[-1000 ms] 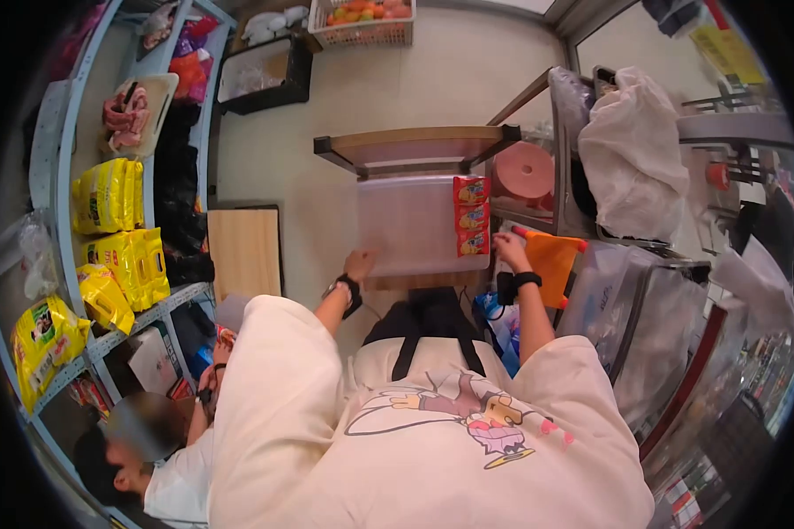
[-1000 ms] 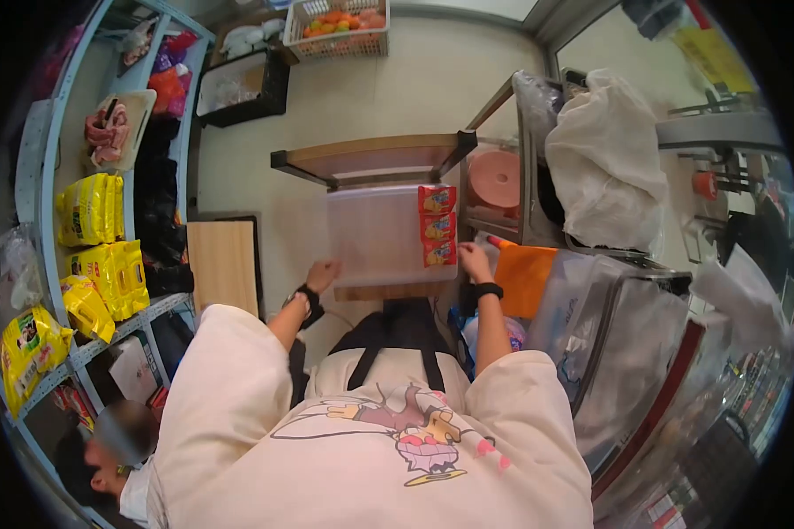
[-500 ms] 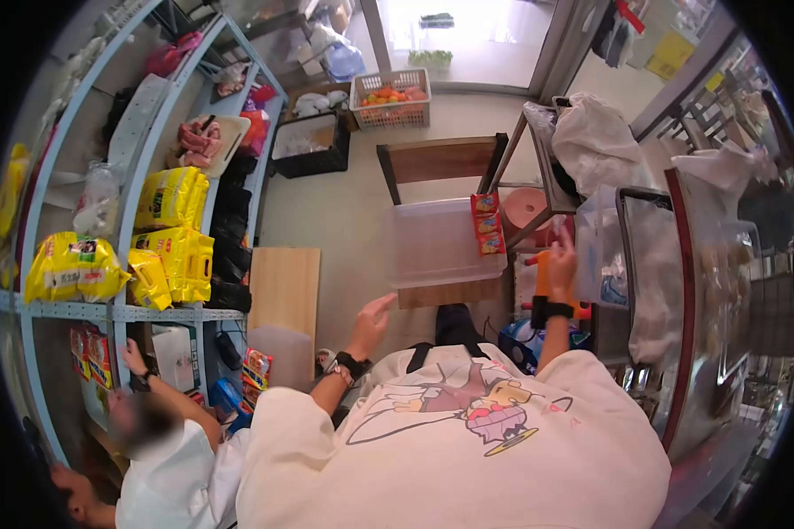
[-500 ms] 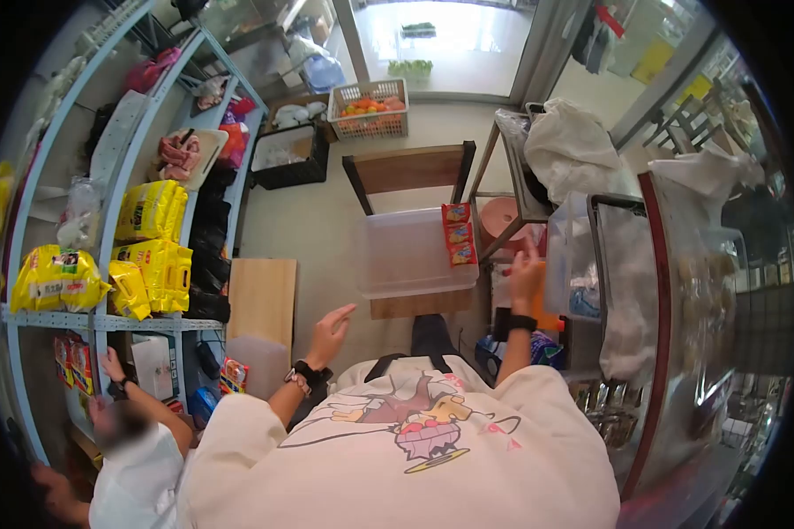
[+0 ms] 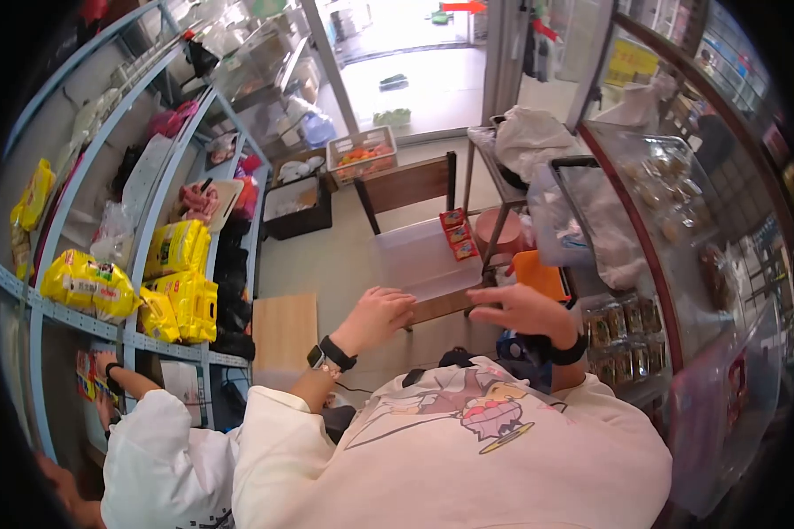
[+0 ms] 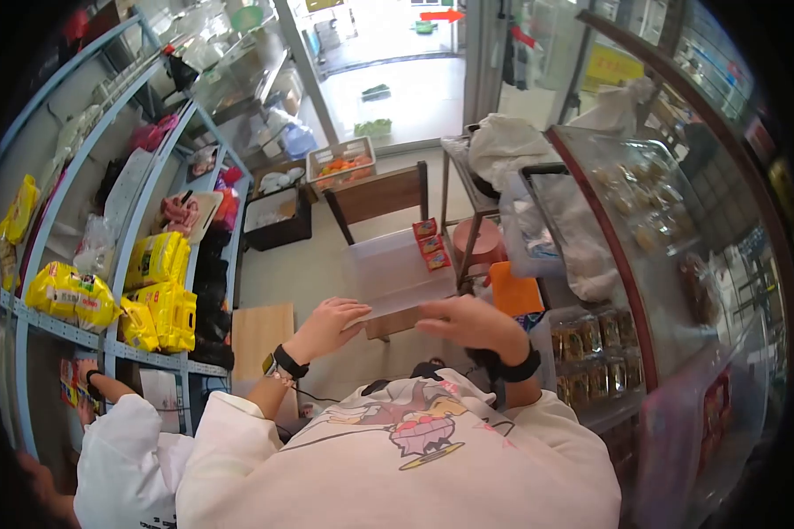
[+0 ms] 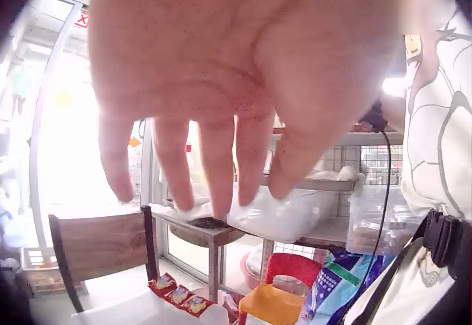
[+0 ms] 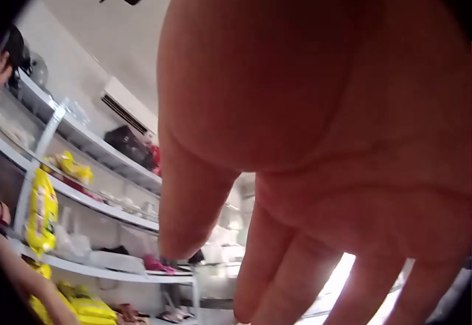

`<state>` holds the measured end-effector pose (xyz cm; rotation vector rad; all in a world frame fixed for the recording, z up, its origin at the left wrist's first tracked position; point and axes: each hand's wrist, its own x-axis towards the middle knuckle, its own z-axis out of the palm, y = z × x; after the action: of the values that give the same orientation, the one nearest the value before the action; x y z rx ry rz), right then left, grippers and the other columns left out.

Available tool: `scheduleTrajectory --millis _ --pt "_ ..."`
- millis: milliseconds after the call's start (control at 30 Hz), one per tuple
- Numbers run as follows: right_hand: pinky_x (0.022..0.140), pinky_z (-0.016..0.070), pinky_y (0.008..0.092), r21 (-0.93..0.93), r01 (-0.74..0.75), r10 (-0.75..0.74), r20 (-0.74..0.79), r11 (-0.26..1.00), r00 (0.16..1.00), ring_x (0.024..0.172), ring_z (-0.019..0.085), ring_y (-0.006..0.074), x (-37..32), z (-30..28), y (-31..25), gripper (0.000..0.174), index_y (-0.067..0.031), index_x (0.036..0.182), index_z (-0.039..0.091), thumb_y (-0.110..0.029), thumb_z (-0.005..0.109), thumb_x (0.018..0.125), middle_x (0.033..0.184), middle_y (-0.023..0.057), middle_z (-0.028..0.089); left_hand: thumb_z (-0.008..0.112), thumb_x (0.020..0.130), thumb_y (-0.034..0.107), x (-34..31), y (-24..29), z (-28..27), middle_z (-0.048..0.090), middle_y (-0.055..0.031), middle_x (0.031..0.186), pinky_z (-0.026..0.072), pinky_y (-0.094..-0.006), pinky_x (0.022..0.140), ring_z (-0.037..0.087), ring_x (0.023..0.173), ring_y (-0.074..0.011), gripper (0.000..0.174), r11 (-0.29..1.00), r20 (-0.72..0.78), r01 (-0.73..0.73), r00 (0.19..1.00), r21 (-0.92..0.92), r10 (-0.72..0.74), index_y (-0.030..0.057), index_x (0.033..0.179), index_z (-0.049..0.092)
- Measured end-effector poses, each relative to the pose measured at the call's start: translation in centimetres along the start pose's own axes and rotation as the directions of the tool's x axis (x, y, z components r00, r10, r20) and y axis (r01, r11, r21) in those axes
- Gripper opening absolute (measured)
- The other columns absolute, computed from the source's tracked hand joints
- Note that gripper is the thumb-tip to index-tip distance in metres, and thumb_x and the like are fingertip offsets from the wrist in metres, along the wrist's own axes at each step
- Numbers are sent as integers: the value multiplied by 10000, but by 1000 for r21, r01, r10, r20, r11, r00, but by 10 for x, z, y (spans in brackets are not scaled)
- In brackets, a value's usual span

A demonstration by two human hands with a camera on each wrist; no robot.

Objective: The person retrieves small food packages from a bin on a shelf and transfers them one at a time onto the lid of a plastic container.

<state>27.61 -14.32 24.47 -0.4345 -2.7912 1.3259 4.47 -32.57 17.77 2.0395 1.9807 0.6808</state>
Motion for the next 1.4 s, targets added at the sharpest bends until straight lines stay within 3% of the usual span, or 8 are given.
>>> scheduleTrajectory --millis 300,633,733,800,967,1167,1267,1400 --pt "769 476 405 -364 -26 63 90 931 994 885 600 351 -54 38 -27 533 -36 1198 521 -455 491 871 942 204 626 595 814 192 48 76 -15 632 -32 1034 369 -419 952 575 996 -177 256 930 12 -234 971 284 241 146 1065 618" --pt "747 466 404 -379 -219 97 -316 899 944 837 596 332 -199 28 -51 471 13 1055 564 -408 522 849 845 185 618 661 719 139 67 254 -36 624 36 923 426 -361 882 572 906 -129 330 520 -185 -807 486 280 854 150 1047 620" --pt "749 467 384 -387 -246 -53 -620 888 783 830 595 285 -260 27 -74 307 -31 985 597 -287 594 814 834 136 618 675 702 132 70 310 -26 625 53 873 442 -312 822 575 857 -116 284 321 -246 -911 259 258 934 160 982 633" --pt "719 465 367 -413 -187 -275 -821 891 500 810 589 248 -300 24 -96 213 -74 955 611 -173 647 770 821 91 611 672 699 127 75 342 -16 629 52 860 433 -276 760 582 814 -112 246 125 -331 -955 30 270 943 155 940 632" --pt "526 373 279 -470 -428 -449 -880 772 156 585 514 182 -408 43 -142 251 -123 874 636 1 672 659 664 -1 547 654 661 97 94 429 7 622 32 835 413 -270 669 554 724 -122 215 -189 -501 -962 -266 199 824 154 868 641" --pt "467 344 253 -589 -686 -676 -712 428 189 534 473 138 -500 85 -213 42 -139 809 640 -156 638 770 599 -33 531 611 721 138 135 535 11 600 -23 755 453 -327 657 577 716 -177 169 -187 -299 -980 -200 70 933 115 887 627" --pt "465 334 247 -666 -733 -705 -587 140 398 549 468 128 -533 98 -248 165 -163 827 609 -312 552 869 622 -33 546 622 724 160 165 581 32 618 -81 786 453 -371 655 592 734 -256 180 -105 63 -994 -105 8 992 94 891 626" --pt "458 319 249 -607 -793 -728 -568 55 384 556 454 129 -551 112 -279 222 -186 858 567 -392 494 899 658 -12 564 590 771 283 196 636 78 629 -85 832 465 -400 699 598 803 -276 269 -73 439 -997 -79 -30 895 81 949 609"
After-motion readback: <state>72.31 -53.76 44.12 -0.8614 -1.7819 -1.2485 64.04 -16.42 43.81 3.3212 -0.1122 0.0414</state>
